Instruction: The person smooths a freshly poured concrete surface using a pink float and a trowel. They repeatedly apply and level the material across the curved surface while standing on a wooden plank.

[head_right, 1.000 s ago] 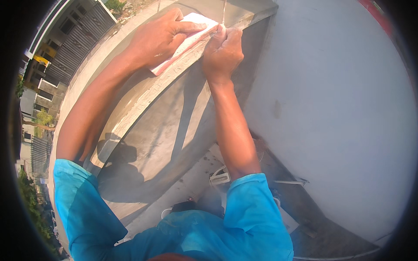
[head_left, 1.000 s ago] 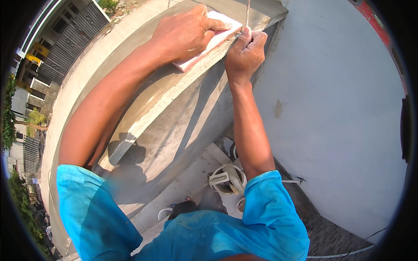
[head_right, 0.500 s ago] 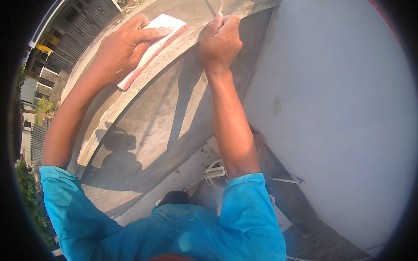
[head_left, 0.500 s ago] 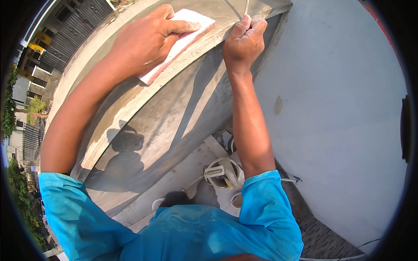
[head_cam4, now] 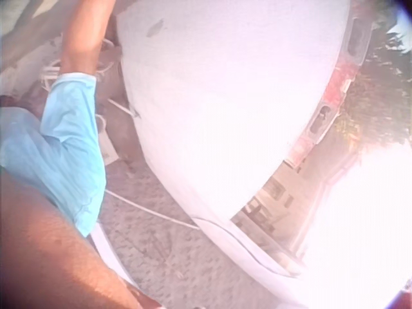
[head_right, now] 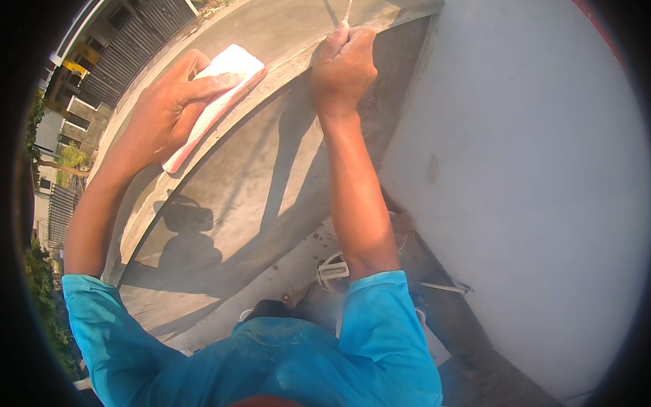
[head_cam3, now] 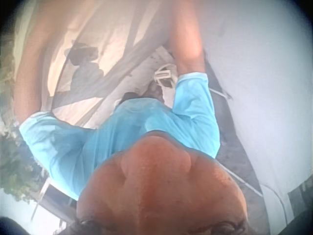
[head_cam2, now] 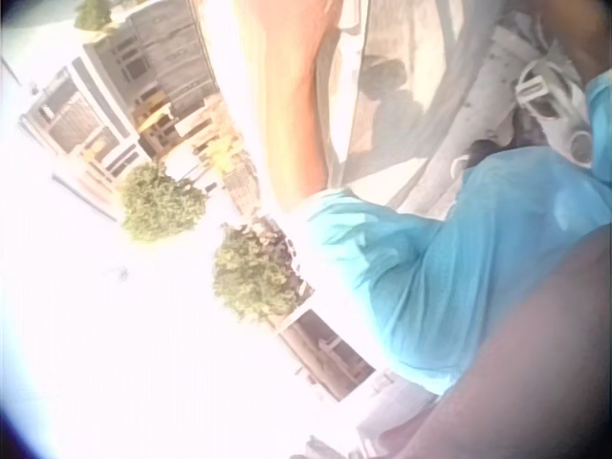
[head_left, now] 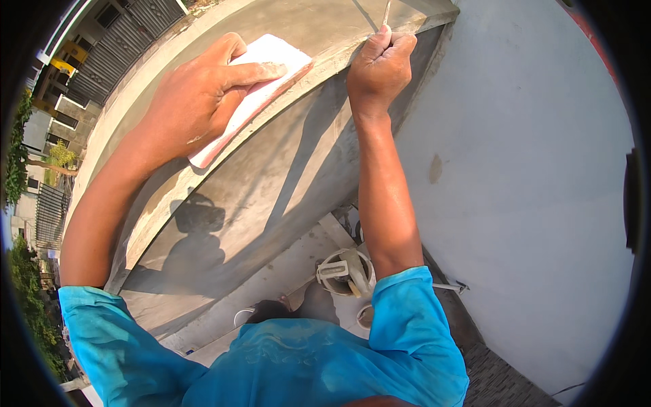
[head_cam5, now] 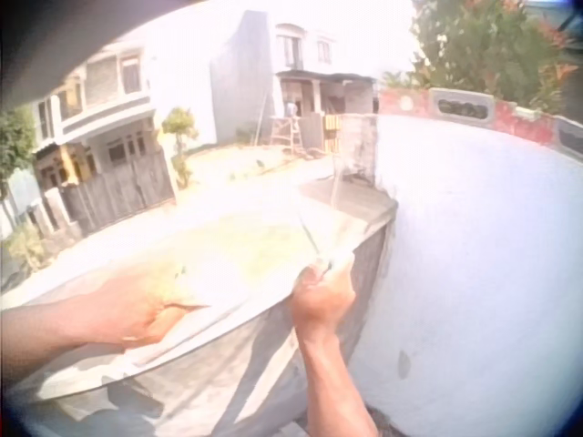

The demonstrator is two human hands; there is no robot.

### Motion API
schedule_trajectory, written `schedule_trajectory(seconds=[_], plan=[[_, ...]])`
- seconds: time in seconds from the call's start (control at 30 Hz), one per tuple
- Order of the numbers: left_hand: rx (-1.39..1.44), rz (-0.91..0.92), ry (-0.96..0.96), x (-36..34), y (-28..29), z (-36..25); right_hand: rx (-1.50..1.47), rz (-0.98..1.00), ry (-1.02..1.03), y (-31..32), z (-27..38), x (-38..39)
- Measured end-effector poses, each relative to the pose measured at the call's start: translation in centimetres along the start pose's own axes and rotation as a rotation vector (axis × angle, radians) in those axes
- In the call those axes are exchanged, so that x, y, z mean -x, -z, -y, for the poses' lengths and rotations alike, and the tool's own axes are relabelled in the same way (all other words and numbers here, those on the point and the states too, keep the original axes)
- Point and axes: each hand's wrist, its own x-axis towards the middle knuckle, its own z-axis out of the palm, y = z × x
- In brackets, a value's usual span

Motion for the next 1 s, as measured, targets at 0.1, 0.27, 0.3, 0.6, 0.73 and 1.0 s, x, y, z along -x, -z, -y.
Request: schedule_trajectory(seconds=[0.1, 0.27, 0.3, 0.6, 0.73, 1.0], plan=[[-0.026, 0.026, 0.031, -0.6, 0.0, 0.5, 0.026, -0.023, 0.008, -0.5, 0.1, 0.2], [0.298, -0.020, -0.004, -12.3, -3.1, 1.0, -0.048, 0.102, 0.036, -0.9, 2.0, 1.6], [0.289, -0.018, 0.024, -11.8, -3.0, 0.9, -0.034, 0.115, 0.044, -0.8, 1.6, 1.5], [-0.019, 0.051, 0.280, 18.0, 6.7, 3.3, 0.020, 0.098, 0.123, 0.5, 0.2, -0.2], [0.045, 0.026, 0.191, 15.0, 5.9, 3.5, 0.028, 0.120, 0.070, 0.3, 0.3, 0.3], [0.190, -0.072, 0.071, -14.5, -5.0, 3.0, 0.021, 0.148, 0.064, -0.5, 2.3, 1.7]])
